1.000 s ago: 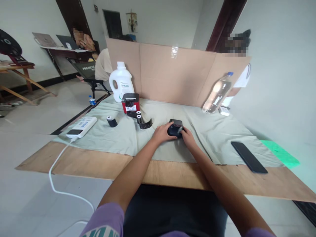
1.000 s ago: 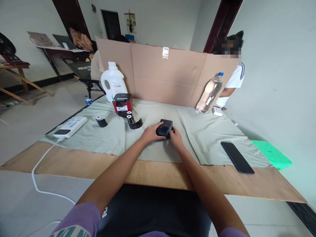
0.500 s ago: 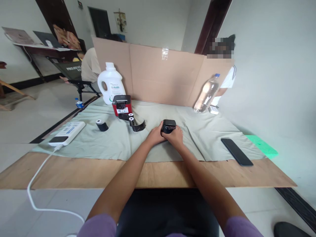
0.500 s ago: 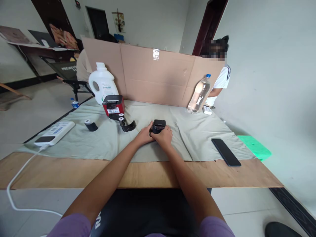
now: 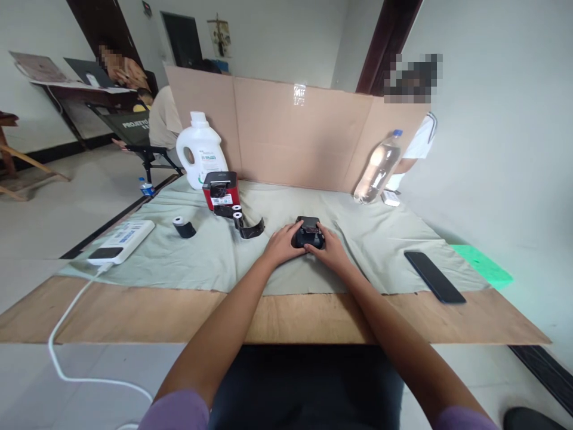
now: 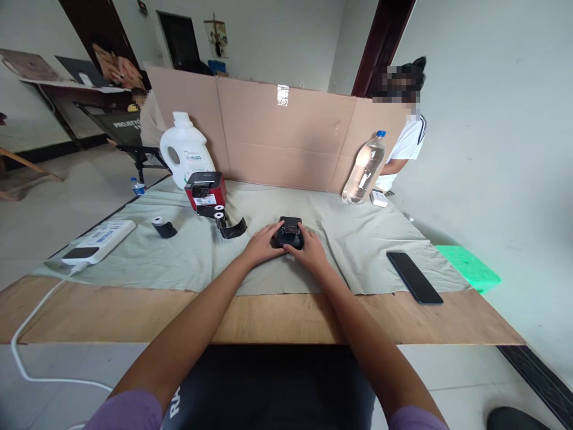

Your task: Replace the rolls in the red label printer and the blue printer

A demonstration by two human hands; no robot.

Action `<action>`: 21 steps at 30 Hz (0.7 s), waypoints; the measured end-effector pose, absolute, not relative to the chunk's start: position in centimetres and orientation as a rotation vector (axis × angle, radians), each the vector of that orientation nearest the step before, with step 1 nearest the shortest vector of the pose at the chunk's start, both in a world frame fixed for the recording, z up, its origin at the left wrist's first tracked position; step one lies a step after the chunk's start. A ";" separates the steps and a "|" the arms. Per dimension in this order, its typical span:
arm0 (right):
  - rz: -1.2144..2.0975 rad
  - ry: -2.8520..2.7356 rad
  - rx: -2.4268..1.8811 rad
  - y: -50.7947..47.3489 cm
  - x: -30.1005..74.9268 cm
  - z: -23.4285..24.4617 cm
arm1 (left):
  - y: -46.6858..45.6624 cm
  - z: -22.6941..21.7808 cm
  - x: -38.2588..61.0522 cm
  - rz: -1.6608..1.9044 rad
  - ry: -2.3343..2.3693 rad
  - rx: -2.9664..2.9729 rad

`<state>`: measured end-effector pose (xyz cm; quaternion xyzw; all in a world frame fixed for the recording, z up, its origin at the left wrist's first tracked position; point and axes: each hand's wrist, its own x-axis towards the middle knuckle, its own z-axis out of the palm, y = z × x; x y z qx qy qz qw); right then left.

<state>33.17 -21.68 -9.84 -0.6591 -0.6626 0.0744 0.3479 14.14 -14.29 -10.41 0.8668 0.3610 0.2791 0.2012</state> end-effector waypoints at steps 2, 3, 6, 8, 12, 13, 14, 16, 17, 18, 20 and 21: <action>0.144 -1.735 -1.701 -21.8 33.6 -9.8 | -14.2 -10.3 14.1 0.782 1.010 2.411; 0.134 -1.732 -1.706 -21.7 33.7 -9.7 | -14.1 -10.3 14.1 0.784 1.018 2.403; 0.161 -1.710 -1.744 -21.4 33.7 -9.4 | -13.8 -10.2 14.0 0.765 1.057 2.398; 0.175 -1.698 -1.764 -21.4 33.5 -9.3 | -13.9 -10.2 14.0 0.762 1.093 2.411; 0.128 -1.664 -1.789 -22.0 32.9 -9.6 | -14.5 -10.3 13.9 0.750 1.127 2.455; 0.115 -1.650 -1.804 -22.2 32.6 -9.7 | -14.7 -10.3 13.8 0.738 1.121 2.467; 0.108 -1.638 -1.820 -22.3 32.4 -9.7 | -14.8 -10.2 13.7 0.725 1.108 2.476; 0.112 -1.618 -1.853 -22.4 31.8 -9.7 | -14.9 -10.2 13.5 0.717 1.088 2.478; 0.121 -1.605 -1.876 -22.3 31.5 -9.6 | -14.8 -10.1 13.5 0.717 1.086 2.469; 0.132 -1.582 -1.910 -22.1 31.0 -9.4 | -14.8 -10.1 13.4 0.715 1.090 2.454; 0.133 -1.522 -2.001 -21.6 30.1 -9.2 | -14.7 -10.0 13.4 0.701 1.108 2.428; 0.117 -1.489 -2.047 -21.4 29.5 -9.1 | -14.7 -10.0 13.5 0.691 1.118 2.423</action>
